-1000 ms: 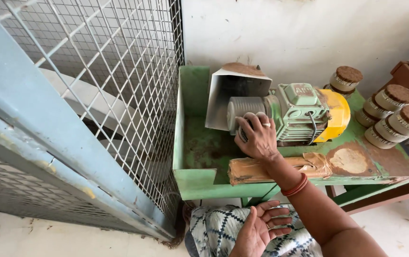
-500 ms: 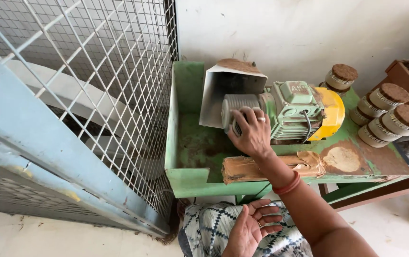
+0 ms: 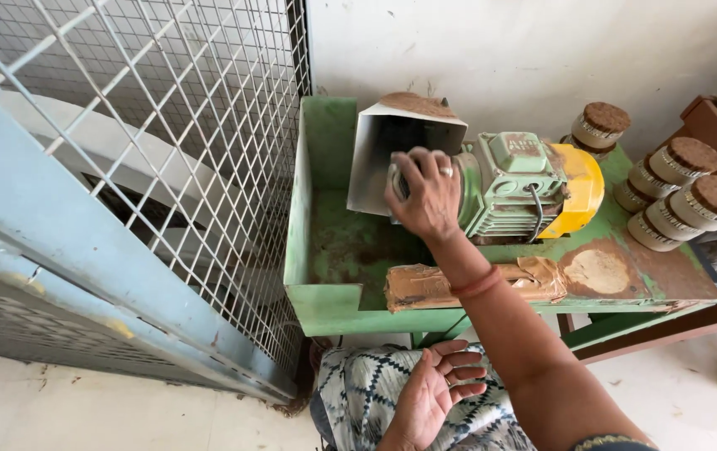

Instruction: The recorder is polishing small circular brown samples on a rotating industrial machine.

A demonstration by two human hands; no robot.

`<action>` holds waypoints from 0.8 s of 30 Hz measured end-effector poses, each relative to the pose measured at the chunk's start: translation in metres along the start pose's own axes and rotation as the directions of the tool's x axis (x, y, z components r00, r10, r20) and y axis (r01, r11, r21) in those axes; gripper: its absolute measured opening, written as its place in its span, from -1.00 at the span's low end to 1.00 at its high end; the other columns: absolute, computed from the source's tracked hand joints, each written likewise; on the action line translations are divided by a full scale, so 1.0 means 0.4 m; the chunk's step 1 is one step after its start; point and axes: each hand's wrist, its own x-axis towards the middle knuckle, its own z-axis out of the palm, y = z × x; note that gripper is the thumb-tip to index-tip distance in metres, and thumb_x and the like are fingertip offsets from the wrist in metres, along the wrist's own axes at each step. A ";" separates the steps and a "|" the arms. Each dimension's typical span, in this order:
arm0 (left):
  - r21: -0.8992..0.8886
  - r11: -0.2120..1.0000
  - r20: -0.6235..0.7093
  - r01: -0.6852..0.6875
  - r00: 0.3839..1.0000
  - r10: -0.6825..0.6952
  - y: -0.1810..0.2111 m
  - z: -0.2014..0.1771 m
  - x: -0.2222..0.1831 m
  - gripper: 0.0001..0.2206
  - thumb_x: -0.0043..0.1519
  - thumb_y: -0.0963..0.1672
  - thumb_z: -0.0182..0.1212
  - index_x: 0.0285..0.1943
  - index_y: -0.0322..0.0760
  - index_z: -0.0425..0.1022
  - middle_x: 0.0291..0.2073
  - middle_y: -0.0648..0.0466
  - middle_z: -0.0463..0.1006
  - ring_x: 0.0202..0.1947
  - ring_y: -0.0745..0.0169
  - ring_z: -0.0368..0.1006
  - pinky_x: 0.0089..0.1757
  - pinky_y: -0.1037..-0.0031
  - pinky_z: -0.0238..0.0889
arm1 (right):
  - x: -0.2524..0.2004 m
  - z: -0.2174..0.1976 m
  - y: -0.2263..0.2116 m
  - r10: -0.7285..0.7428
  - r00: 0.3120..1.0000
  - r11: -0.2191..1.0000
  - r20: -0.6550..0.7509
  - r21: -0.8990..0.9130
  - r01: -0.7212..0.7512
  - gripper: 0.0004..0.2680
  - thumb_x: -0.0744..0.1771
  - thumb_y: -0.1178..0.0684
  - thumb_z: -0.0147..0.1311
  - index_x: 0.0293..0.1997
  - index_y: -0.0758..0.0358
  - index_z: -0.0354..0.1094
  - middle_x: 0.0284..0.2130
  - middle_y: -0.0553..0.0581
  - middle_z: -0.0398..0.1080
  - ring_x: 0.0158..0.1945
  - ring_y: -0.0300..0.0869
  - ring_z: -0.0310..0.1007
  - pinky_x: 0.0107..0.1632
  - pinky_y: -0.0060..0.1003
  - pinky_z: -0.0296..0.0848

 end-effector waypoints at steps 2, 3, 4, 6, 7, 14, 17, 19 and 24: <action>-0.020 1.000 0.003 0.008 1.000 -0.008 -0.001 -0.009 0.004 -0.37 0.34 0.19 -0.07 0.36 -0.31 0.31 0.16 -0.07 0.51 0.16 0.06 0.46 0.18 0.17 0.34 | -0.059 -0.028 -0.019 -0.046 0.998 0.999 0.030 -0.005 0.046 -0.63 0.20 -0.05 0.29 0.11 0.07 0.44 -0.03 0.10 0.35 0.06 0.07 0.30 0.01 0.00 0.29; -0.056 0.998 0.003 0.017 1.000 -0.017 -0.005 -0.010 0.005 -0.37 0.35 0.19 -0.08 0.36 -0.32 0.31 0.15 -0.08 0.51 0.15 0.05 0.46 0.17 0.17 0.34 | -0.087 -0.036 -0.020 -0.058 0.998 0.998 0.037 -0.008 0.058 -0.61 0.19 -0.05 0.28 0.12 0.06 0.42 -0.02 0.09 0.33 0.07 0.07 0.30 0.03 0.01 0.29; -0.091 0.996 0.005 0.025 1.000 -0.025 -0.011 -0.009 0.005 -0.37 0.36 0.19 -0.08 0.36 -0.34 0.31 0.14 -0.09 0.51 0.15 0.04 0.46 0.17 0.17 0.34 | -0.114 -0.046 -0.021 -0.070 0.997 0.997 0.045 -0.012 0.071 -0.59 0.18 -0.05 0.28 0.13 0.05 0.41 -0.01 0.09 0.32 0.08 0.07 0.30 0.04 0.02 0.29; -0.089 0.996 0.004 0.025 1.000 -0.024 -0.010 -0.013 0.006 -0.37 0.35 0.19 -0.08 0.35 -0.33 0.32 0.14 -0.08 0.51 0.15 0.04 0.47 0.17 0.17 0.34 | -0.086 -0.037 -0.002 -0.064 0.998 0.997 0.028 -0.029 0.065 -0.61 0.19 -0.06 0.29 0.12 0.04 0.42 -0.02 0.07 0.33 0.08 0.06 0.30 0.04 0.01 0.29; -0.089 0.996 0.004 0.024 1.000 -0.024 -0.011 -0.013 0.007 -0.38 0.35 0.19 -0.08 0.35 -0.33 0.32 0.13 -0.08 0.52 0.14 0.04 0.47 0.16 0.17 0.35 | -0.072 -0.036 0.008 -0.058 0.998 0.997 0.014 -0.047 0.059 -0.63 0.20 -0.06 0.30 0.11 0.03 0.43 -0.02 0.06 0.34 0.07 0.05 0.31 0.04 0.00 0.28; -0.033 0.999 -0.002 -0.018 1.000 0.018 -0.006 -0.015 0.007 -0.40 0.34 0.17 -0.07 0.34 -0.30 0.32 0.13 -0.06 0.52 0.14 0.08 0.47 0.15 0.17 0.36 | 0.103 0.089 0.068 0.029 0.998 0.999 -0.056 -0.042 -0.032 -0.66 0.20 -0.07 0.30 0.05 0.04 0.47 -0.05 0.09 0.39 0.04 0.03 0.32 0.03 0.02 0.31; -0.043 0.999 -0.007 -0.010 1.000 0.010 -0.021 -0.026 0.006 -0.41 0.34 0.16 -0.08 0.35 -0.31 0.31 0.14 -0.06 0.52 0.14 0.08 0.47 0.16 0.17 0.36 | 0.056 0.046 0.026 0.091 0.993 0.996 -0.076 0.019 -0.090 -0.66 0.22 -0.04 0.29 0.10 0.01 0.45 -0.03 0.04 0.37 0.08 0.01 0.33 0.09 -0.01 0.32; -0.066 0.997 0.016 -0.029 0.999 0.030 -0.029 -0.032 0.010 -0.41 0.36 0.16 -0.10 0.34 -0.33 0.31 0.13 -0.08 0.52 0.13 0.05 0.47 0.16 0.16 0.36 | 0.006 -0.016 -0.009 0.000 0.999 1.000 -0.034 0.018 0.000 -0.64 0.22 -0.06 0.31 0.13 0.00 0.44 -0.03 0.05 0.34 0.06 0.04 0.31 0.07 -0.02 0.30; -0.124 0.992 0.021 -0.017 1.000 0.020 -0.028 -0.028 0.012 -0.41 0.37 0.16 -0.11 0.34 -0.32 0.30 0.13 -0.09 0.51 0.12 0.03 0.47 0.16 0.15 0.36 | -0.087 -0.036 -0.001 -0.056 0.998 0.998 0.029 -0.034 0.057 -0.61 0.18 -0.07 0.29 0.10 0.02 0.44 -0.07 0.07 0.32 0.04 0.05 0.31 0.00 -0.01 0.28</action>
